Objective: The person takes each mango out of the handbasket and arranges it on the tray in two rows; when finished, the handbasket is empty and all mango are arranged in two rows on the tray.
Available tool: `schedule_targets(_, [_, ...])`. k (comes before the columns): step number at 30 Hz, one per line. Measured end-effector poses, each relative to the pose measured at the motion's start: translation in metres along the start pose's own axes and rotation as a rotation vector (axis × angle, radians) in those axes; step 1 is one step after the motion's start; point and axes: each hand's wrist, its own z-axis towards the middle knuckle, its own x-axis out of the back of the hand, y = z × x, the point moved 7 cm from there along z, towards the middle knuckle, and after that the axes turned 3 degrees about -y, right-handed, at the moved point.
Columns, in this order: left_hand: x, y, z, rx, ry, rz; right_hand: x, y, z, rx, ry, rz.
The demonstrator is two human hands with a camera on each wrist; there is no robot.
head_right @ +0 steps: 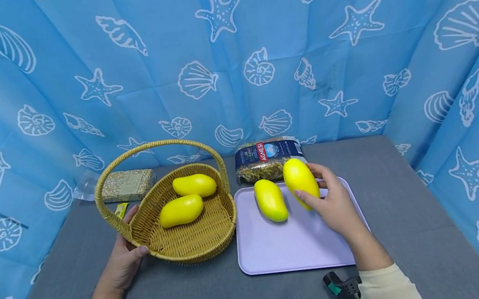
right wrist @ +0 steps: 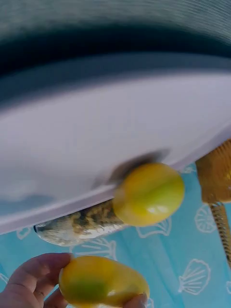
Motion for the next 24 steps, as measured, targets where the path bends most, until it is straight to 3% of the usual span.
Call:
schedule_targets(4, [0.001, 0.0, 0.0, -0.001, -0.002, -0.004, 0.0, 0.009, 0.002, -0.05, -0.009, -0.033])
schedule_targets(13, [0.001, -0.001, 0.0, -0.001, -0.004, -0.006, -0.009, 0.029, 0.007, -0.128, -0.105, -0.246])
schedule_targets(18, [0.001, -0.001, 0.0, -0.001, -0.002, -0.006, -0.011, 0.033, 0.007, -0.14, -0.096, -0.346])
schedule_targets(24, [0.001, -0.001, 0.0, -0.001, 0.001, 0.001, -0.012, 0.033, 0.006, -0.157, -0.091, -0.369])
